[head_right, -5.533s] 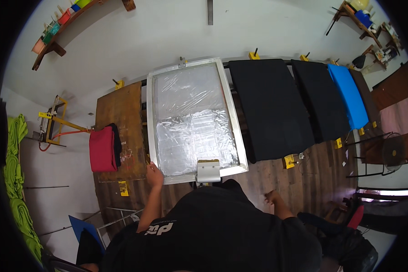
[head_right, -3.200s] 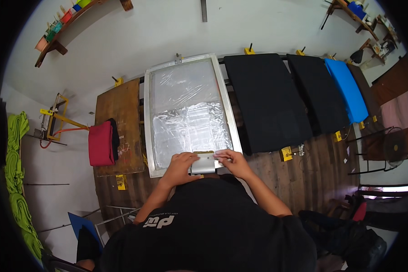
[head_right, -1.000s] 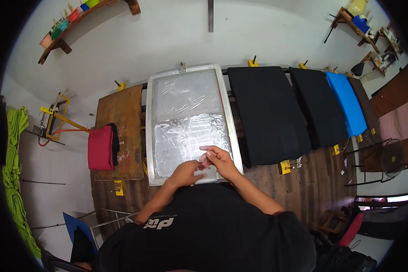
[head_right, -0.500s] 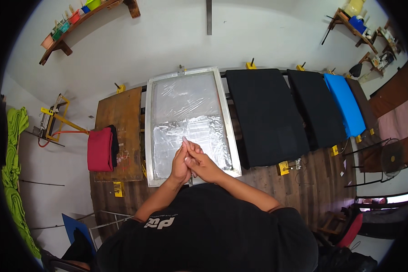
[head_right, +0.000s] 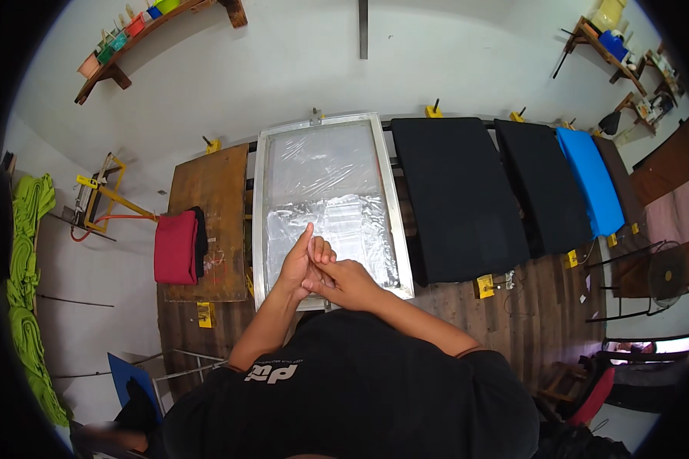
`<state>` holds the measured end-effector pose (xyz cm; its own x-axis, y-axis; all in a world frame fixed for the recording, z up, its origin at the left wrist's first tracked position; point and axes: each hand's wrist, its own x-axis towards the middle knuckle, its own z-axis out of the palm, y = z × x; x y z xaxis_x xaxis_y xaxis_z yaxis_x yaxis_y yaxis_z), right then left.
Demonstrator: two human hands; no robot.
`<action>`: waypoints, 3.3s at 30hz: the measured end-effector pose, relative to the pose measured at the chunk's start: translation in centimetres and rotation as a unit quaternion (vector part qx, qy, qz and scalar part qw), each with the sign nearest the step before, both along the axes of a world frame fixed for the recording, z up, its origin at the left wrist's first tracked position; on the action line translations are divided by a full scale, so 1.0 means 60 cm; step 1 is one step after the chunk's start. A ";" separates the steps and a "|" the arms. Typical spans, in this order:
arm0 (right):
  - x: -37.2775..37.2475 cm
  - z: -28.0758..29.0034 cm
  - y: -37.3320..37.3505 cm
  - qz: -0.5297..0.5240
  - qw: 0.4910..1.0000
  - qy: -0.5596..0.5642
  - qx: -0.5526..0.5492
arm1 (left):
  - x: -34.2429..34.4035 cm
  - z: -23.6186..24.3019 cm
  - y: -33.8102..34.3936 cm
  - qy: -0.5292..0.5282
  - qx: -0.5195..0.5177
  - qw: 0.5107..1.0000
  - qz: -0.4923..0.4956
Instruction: Preparing a screen printing frame by applying and smoothing out a transparent film using a squeegee.
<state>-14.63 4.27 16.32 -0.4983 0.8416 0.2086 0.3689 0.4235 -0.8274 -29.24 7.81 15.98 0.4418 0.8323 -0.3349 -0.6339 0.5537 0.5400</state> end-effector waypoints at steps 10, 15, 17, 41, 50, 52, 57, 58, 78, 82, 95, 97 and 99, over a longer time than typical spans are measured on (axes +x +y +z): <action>0.019 0.032 0.025 -0.018 0.954 -0.269 0.130 | -0.003 0.010 -0.010 0.185 0.164 0.964 0.097; 0.010 0.054 0.028 -0.008 0.946 -0.291 0.144 | -0.004 0.024 -0.019 0.110 0.089 0.982 0.128; 0.002 0.041 0.025 0.000 0.946 -0.289 0.146 | -0.017 -0.021 -0.004 0.004 0.005 0.992 0.129; 0.077 -0.060 -0.037 -0.131 0.924 0.257 -0.250 | -0.060 -0.134 -0.076 0.277 0.161 0.947 0.020; 0.077 -0.058 -0.028 -0.102 0.918 0.305 -0.231 | -0.039 -0.151 -0.075 0.335 0.218 0.916 -0.034; 0.079 -0.054 -0.027 -0.097 0.904 0.326 -0.260 | -0.044 -0.152 -0.073 0.367 0.260 0.892 -0.051; 0.078 -0.054 -0.025 -0.092 0.884 0.347 -0.298 | -0.045 -0.150 -0.078 0.545 0.531 0.627 -0.165; 0.078 -0.057 -0.026 -0.092 0.877 0.356 -0.310 | -0.045 -0.155 -0.080 0.548 0.583 0.574 -0.173; 0.101 -0.105 -0.013 -0.159 0.824 0.412 -0.356 | -0.016 -0.132 -0.044 0.608 0.513 0.564 -0.224; 0.100 -0.103 0.007 -0.157 0.789 0.447 -0.391 | 0.009 -0.129 -0.027 0.651 0.511 0.523 -0.202; 0.133 -0.092 0.044 -0.290 0.940 0.152 -0.099 | 0.016 -0.157 0.005 0.679 0.466 0.535 -0.191; 0.143 -0.085 0.042 -0.165 0.984 -0.064 0.034 | 0.019 -0.170 0.010 0.677 0.460 0.543 -0.188; 0.129 -0.088 0.040 -0.048 0.979 -0.161 0.117 | 0.018 -0.186 0.020 0.684 0.469 0.524 -0.193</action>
<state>-6.89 6.65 11.02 -0.4900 0.8361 0.2465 0.6425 0.5376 -0.5462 -28.14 8.99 4.85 0.5191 0.8508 -0.0811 0.7629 -0.4185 0.4928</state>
